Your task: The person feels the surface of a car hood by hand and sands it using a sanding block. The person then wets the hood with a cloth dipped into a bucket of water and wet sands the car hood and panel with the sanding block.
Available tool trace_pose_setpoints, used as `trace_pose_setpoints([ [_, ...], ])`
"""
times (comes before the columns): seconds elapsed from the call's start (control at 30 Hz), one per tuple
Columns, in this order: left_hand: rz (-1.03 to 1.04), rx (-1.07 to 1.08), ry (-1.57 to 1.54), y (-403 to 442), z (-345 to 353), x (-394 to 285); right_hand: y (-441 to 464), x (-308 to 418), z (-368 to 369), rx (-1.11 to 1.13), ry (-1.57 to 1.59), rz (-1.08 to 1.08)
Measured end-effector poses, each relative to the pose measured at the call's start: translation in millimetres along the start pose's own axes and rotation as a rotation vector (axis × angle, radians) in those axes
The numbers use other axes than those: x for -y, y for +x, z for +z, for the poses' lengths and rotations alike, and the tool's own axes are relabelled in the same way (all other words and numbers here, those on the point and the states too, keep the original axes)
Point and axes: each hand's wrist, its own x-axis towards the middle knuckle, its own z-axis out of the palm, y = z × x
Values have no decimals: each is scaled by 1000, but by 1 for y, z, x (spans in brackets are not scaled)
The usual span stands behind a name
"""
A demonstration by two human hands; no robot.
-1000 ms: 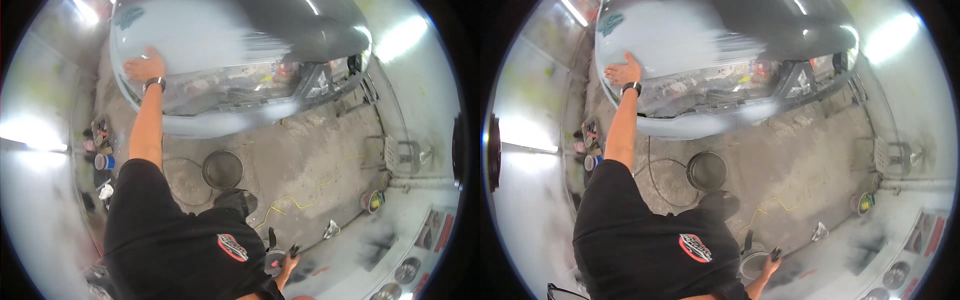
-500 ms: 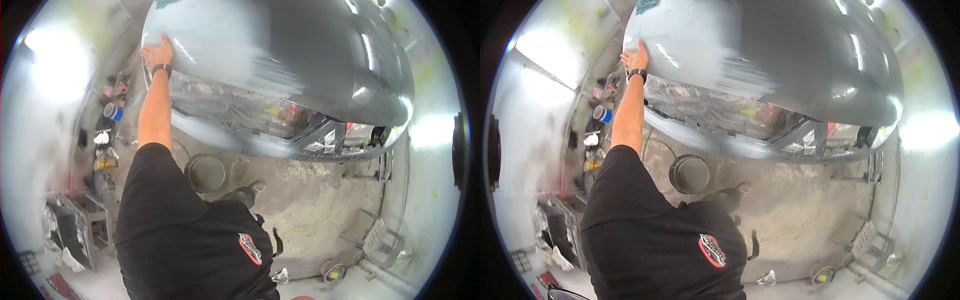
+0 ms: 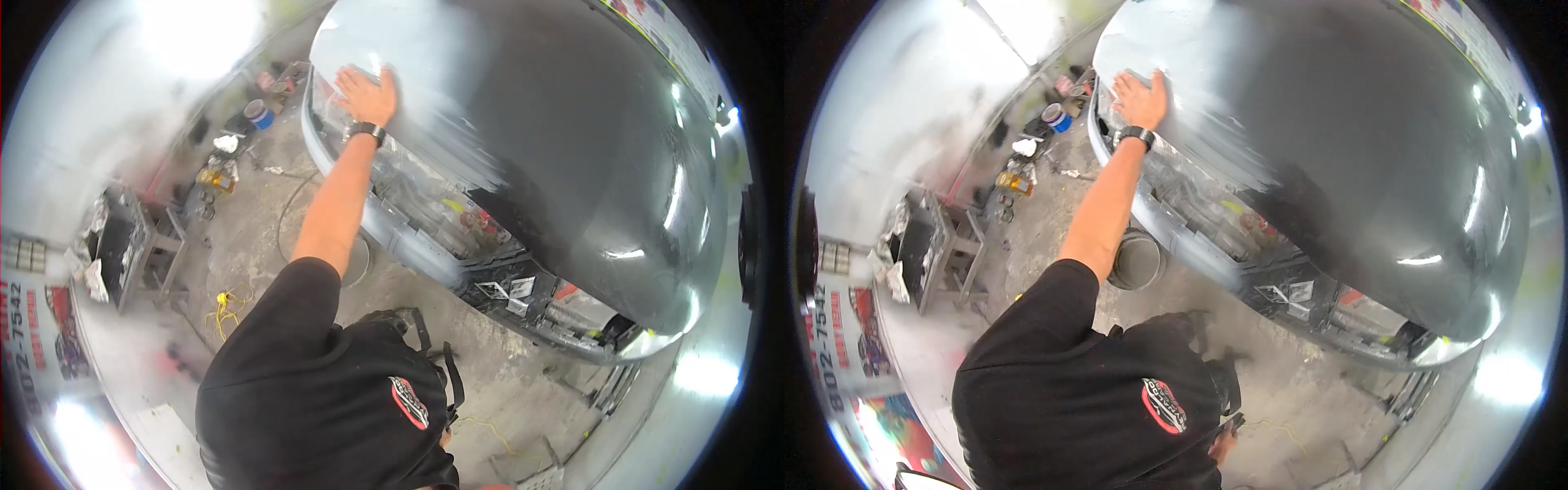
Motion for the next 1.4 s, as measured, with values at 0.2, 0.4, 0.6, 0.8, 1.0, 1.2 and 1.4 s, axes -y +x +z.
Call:
trace_pose_setpoints([
  [0.2, 7, -44, -15, -99, 5, -45, 79, 54, -68, 109, -182, -46],
  [0.4, -17, -66, 3, -194, 16, -98, 167, 102, -131, 202, -379, -105],
  [0.6, -37, -24, 9, -261, 20, -133, 239, 123, -164, 239, -513, -140],
  [0.8, -1, 34, 22, -311, 24, -147, 309, 94, -143, 213, -375, -123],
  [1.0, 114, 98, 94, -325, 24, -128, 355, 53, -110, 372, -275, -86],
  [1.2, 664, 96, 460, -305, 15, -71, 328, 83, -121, 411, -138, 33],
  [1.4, 420, 145, 272, -246, 9, -93, 339, 66, -142, 304, -329, -41],
])
